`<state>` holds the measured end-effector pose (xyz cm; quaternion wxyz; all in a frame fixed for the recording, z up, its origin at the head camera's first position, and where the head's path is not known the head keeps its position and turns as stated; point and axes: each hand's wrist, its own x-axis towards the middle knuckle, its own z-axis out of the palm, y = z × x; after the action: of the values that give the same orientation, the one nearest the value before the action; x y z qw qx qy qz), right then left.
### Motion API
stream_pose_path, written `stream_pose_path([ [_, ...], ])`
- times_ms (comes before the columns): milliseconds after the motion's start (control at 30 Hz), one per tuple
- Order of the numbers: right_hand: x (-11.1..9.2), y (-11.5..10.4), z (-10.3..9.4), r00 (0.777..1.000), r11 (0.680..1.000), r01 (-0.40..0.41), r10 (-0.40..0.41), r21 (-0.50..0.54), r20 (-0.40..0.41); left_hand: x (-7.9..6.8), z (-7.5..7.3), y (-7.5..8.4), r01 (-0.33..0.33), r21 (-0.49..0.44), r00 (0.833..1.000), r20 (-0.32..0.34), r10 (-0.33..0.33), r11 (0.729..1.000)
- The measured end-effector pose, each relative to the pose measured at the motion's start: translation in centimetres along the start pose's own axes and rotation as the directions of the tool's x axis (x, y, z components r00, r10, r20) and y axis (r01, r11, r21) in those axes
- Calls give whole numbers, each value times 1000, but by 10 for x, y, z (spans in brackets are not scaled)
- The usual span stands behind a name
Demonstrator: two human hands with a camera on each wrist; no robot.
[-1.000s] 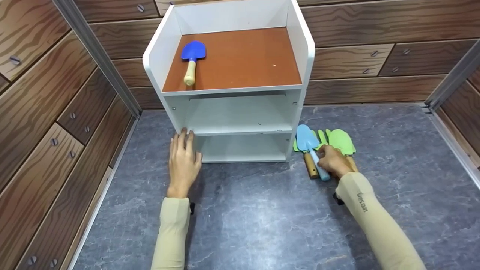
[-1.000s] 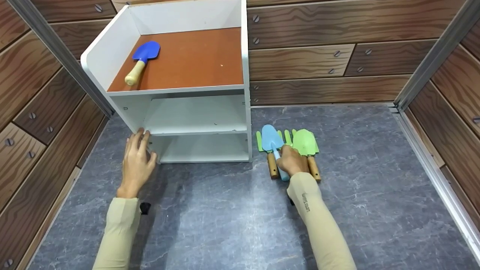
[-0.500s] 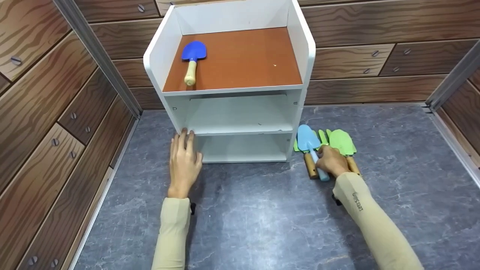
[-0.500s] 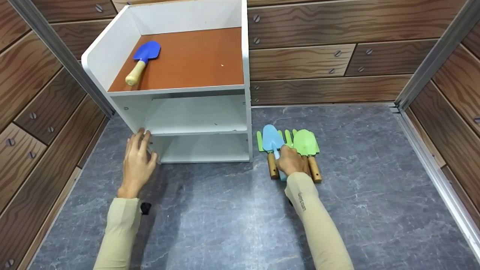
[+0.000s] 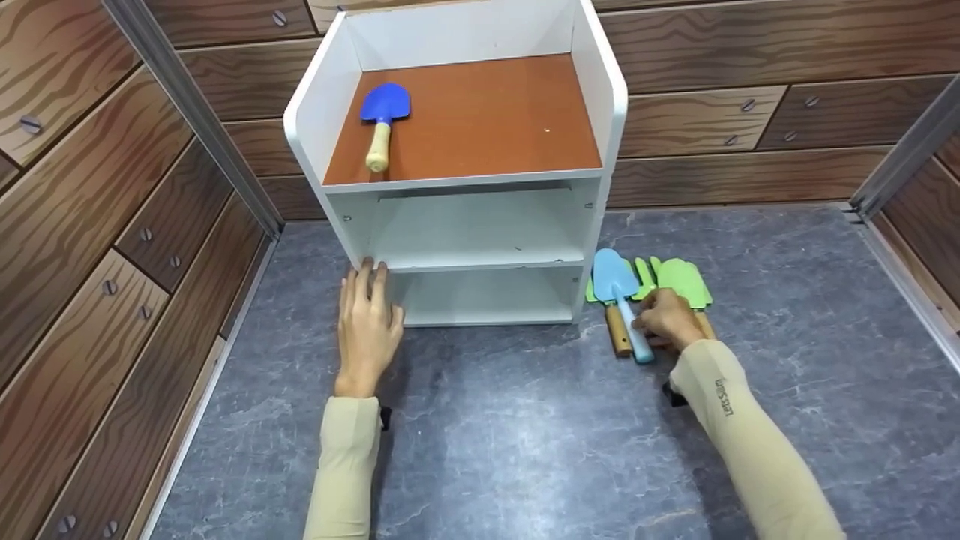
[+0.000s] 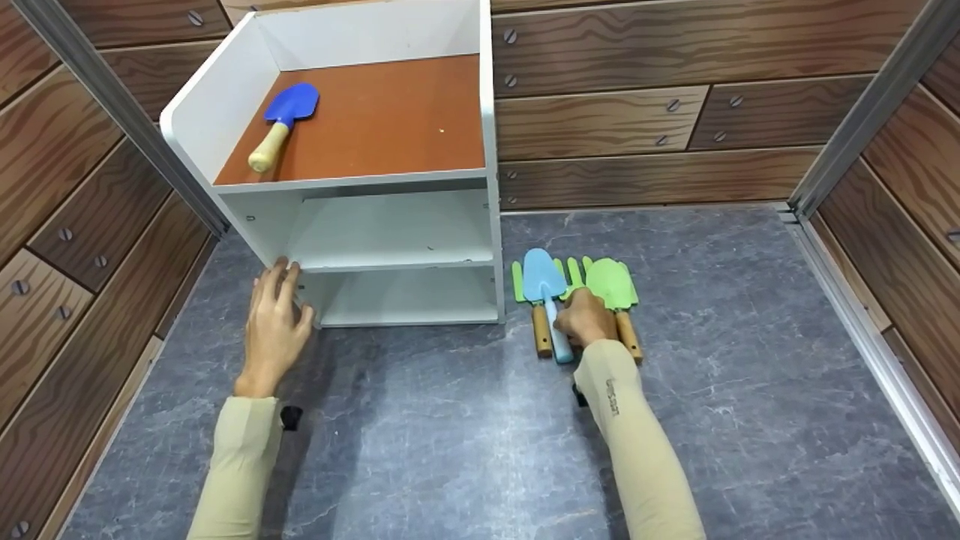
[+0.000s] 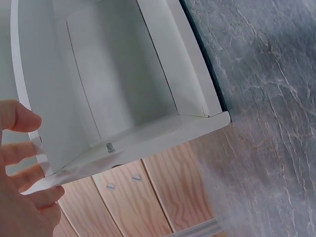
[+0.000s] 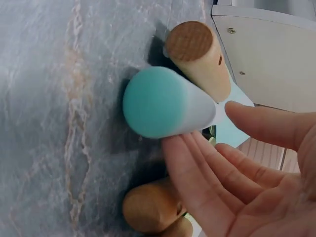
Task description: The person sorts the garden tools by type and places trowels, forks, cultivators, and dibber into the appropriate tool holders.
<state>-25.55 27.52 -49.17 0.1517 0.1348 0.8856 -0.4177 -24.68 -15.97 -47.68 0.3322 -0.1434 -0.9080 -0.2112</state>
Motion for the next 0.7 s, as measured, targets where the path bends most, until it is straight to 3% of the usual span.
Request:
stream_pose_path([
  [700,4,1,6,995,998,-49,46,-34,-86,1,0,0,14,-10,1000,19,-14,1000],
])
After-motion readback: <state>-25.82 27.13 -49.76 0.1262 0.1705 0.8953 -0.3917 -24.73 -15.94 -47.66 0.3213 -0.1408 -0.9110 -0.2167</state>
